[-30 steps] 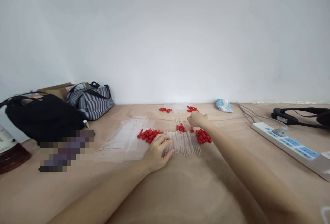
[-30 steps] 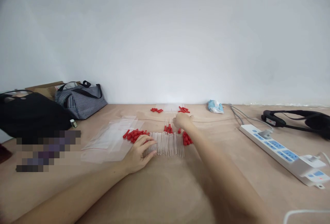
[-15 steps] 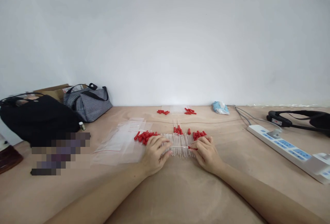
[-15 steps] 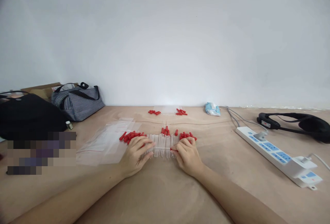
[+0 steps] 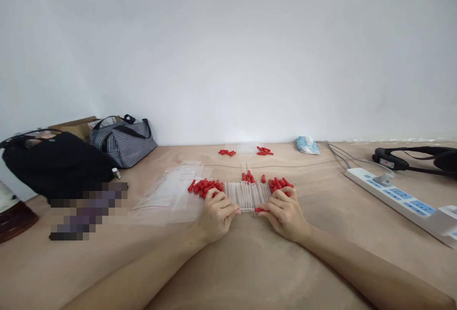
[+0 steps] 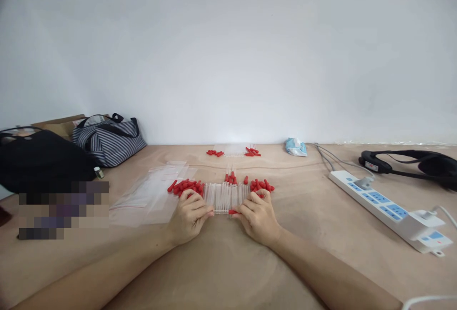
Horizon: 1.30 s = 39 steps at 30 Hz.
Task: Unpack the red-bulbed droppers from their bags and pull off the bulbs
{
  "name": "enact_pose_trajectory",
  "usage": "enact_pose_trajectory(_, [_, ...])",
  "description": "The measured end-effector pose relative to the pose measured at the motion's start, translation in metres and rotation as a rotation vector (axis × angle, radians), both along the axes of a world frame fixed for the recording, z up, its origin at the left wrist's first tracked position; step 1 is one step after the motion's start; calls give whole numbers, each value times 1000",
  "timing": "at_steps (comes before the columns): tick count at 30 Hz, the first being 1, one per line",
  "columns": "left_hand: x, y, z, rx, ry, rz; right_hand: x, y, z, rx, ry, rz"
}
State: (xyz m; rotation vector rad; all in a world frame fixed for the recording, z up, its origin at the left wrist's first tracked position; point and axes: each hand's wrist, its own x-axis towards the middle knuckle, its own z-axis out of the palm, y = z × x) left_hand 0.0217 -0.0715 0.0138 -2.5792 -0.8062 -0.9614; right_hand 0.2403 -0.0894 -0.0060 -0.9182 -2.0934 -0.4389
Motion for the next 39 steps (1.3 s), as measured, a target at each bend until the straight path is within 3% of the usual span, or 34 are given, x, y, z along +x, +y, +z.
enact_pose_trajectory(9, [-6, 3, -2, -50, -46, 18, 9, 0, 0, -68, 15, -35])
enact_pose_trajectory(12, [-10, 8, -6, -85, -119, 80, 17, 4, 0, -125, 159, -34])
enact_pose_trajectory(17, [-12, 19, -12, -156, -275, 135, 25, 15, 1, -185, 404, 82])
enact_pose_trajectory(24, [-12, 29, -13, -115, -341, 228, 48, 30, 0, -243, 612, -170])
enact_pose_trajectory(29, [-10, 28, -15, -139, -297, 186, 60, 32, 2, -325, 619, -349])
enact_pose_trajectory(39, [-7, 17, -10, -252, -198, 52, 64, 37, 0, -315, 448, -432])
